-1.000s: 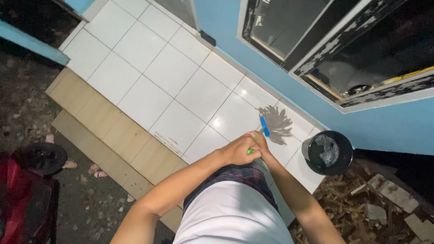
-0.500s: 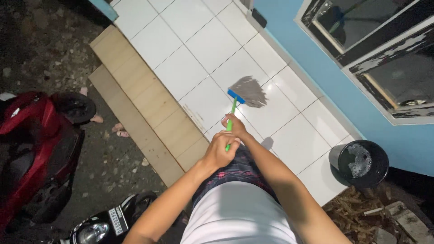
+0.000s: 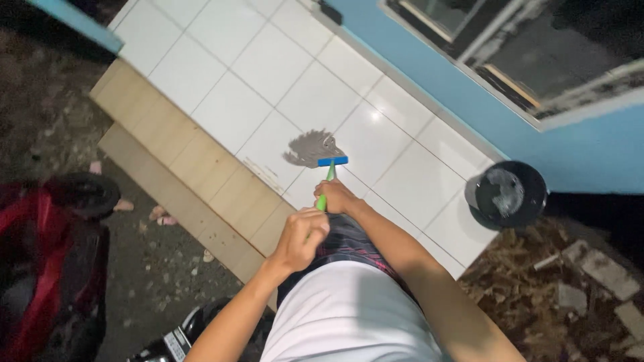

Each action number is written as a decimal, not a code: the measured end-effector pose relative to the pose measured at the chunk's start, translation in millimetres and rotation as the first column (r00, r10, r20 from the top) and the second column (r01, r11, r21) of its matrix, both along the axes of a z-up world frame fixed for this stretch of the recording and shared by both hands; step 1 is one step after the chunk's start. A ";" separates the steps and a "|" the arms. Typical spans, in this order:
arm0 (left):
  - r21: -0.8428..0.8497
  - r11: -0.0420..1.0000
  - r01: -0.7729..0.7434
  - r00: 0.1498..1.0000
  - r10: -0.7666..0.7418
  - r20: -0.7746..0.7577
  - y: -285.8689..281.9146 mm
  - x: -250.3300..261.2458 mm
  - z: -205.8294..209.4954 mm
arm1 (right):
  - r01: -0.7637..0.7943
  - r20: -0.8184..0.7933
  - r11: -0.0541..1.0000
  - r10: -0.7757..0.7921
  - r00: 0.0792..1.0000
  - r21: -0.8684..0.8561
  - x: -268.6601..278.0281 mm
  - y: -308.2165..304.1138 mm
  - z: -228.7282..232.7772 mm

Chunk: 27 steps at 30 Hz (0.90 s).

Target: Mopping the tiled floor and steps in an outdoor entryway area.

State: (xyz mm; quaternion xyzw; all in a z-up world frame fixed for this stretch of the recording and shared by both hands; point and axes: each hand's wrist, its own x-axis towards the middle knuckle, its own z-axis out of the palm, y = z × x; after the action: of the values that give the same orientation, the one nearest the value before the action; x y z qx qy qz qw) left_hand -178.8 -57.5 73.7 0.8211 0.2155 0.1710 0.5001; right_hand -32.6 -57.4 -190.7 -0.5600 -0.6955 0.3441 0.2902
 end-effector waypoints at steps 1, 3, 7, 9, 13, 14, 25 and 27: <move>-0.002 1.000 0.026 1.000 -0.026 0.000 -4.3 11.0 -1.3 | 0.026 0.000 1.000 -0.026 1.000 -0.002 14.7 -11.1 -1.9; 0.008 0.984 0.176 0.984 -0.175 -0.022 -17.7 30.7 -2.5 | 0.074 0.094 0.995 -0.068 0.993 -0.060 41.0 -39.3 -4.4; -0.028 0.950 0.310 0.951 -0.309 0.033 -44.2 78.6 -23.8 | 0.189 0.153 0.981 -0.181 0.972 -0.041 98.3 -96.6 -16.5; -0.060 0.918 0.392 0.920 -0.390 0.042 -56.4 102.9 -34.1 | 0.355 0.214 0.935 -0.345 0.914 -0.010 122.8 -124.9 -27.3; 0.019 0.853 0.522 0.852 -0.522 0.043 -81.4 145.7 -80.1 | 0.509 0.276 0.843 -0.455 0.847 -0.171 161.6 -173.9 -46.4; -0.021 0.848 0.530 0.847 -0.528 0.063 -88.5 156.4 -85.7 | 0.577 0.283 0.791 -0.517 0.808 -0.202 168.7 -185.6 -47.9; -0.177 0.799 0.575 0.817 -0.569 0.089 -90.3 165.5 -89.5 | 0.737 0.130 0.661 -0.726 0.676 -0.143 146.4 -212.0 -43.3; -0.277 0.820 0.501 0.849 -0.527 -0.024 -79.3 164.3 -70.6 | 0.692 0.033 0.707 -0.695 0.718 -0.145 139.9 -196.4 -39.6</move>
State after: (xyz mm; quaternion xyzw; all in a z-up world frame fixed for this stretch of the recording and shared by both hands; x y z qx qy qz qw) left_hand -14.4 -136.7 3.1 0.7831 0.0310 -0.0413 0.6197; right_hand 107.2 -253.7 -230.3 -0.7957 -0.4035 0.2670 0.3644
